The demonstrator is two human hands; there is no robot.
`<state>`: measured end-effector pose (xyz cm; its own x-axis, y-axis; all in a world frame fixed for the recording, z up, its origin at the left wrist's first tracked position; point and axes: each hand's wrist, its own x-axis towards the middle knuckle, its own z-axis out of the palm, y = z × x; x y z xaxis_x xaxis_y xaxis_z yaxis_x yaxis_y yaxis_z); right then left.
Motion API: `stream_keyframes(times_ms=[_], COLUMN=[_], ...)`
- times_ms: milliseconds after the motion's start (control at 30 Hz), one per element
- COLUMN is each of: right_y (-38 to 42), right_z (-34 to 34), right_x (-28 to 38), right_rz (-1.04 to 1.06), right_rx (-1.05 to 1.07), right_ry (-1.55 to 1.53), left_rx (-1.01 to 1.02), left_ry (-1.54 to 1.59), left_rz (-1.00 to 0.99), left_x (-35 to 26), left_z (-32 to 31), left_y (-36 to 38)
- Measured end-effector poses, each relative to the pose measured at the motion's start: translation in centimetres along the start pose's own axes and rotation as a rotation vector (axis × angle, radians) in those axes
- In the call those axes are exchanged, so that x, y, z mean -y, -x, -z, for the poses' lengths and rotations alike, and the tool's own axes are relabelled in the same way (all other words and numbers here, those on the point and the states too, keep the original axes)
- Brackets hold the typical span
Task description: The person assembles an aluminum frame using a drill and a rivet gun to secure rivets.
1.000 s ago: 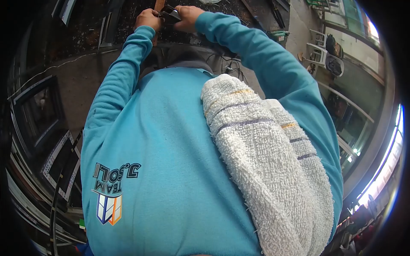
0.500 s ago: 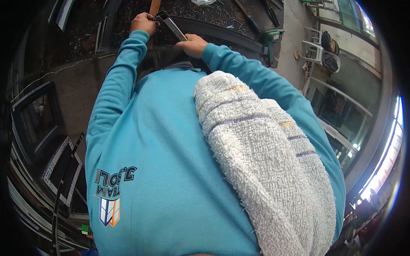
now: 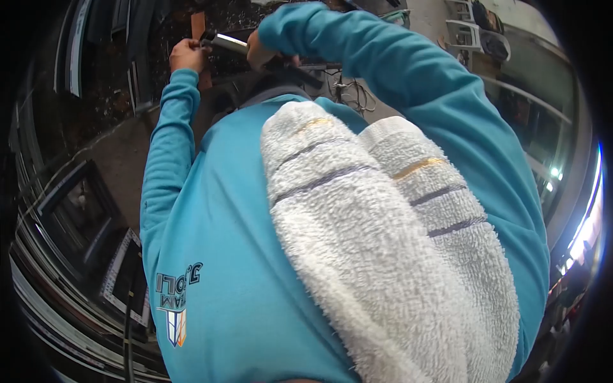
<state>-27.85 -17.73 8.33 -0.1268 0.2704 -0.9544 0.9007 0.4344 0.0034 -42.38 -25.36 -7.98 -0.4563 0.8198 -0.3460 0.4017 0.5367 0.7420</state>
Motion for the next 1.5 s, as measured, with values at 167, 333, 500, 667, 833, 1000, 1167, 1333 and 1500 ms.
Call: stream_keyframes(times_ms=[167,333,500,667,833,1000,1167,1333,1500], right_y=[-2.7,-4.3,-6.2,-5.8,3.0,17.0,17.5,1.4,-10.0], right_z=[-5.6,-13.0,-13.2,-12.5,-7.6,3.7,7.1,2.9,-0.4], right_x=[-5.1,-9.9,-9.6,-9.3,-11.2,-16.2,-22.4,-31.1,-35.5], right_rz=[0.301,0.373,0.421,0.753,0.922,0.253,0.202,0.108,0.210], right_rx=[-0.032,-0.238,-0.575,-0.661,-0.429,-0.314,-0.772,-1.079,-1.102], right_ry=[-0.474,-0.679,-0.358,-0.361,-0.500,-0.206,0.406,0.161,-0.073], left_rx=[0.005,-0.014,-0.009,0.025,-0.004,0.235,0.301,0.278,0.269], left_ry=[0.057,0.051,0.074,0.144,0.083,0.331,0.174,0.114,-0.035], left_rz=[0.008,0.001,0.006,-0.088,-0.100,-0.106,-0.244,-0.307,-0.351], left_x=[0.6,-0.4,-0.1,3.0,3.3,0.7,-0.6,0.1,-1.7], left_z=[-0.1,0.5,0.5,-0.1,0.0,2.4,4.1,4.0,4.8], left_y=[-0.5,0.2,0.0,-1.4,-0.9,1.6,2.2,1.6,2.1])
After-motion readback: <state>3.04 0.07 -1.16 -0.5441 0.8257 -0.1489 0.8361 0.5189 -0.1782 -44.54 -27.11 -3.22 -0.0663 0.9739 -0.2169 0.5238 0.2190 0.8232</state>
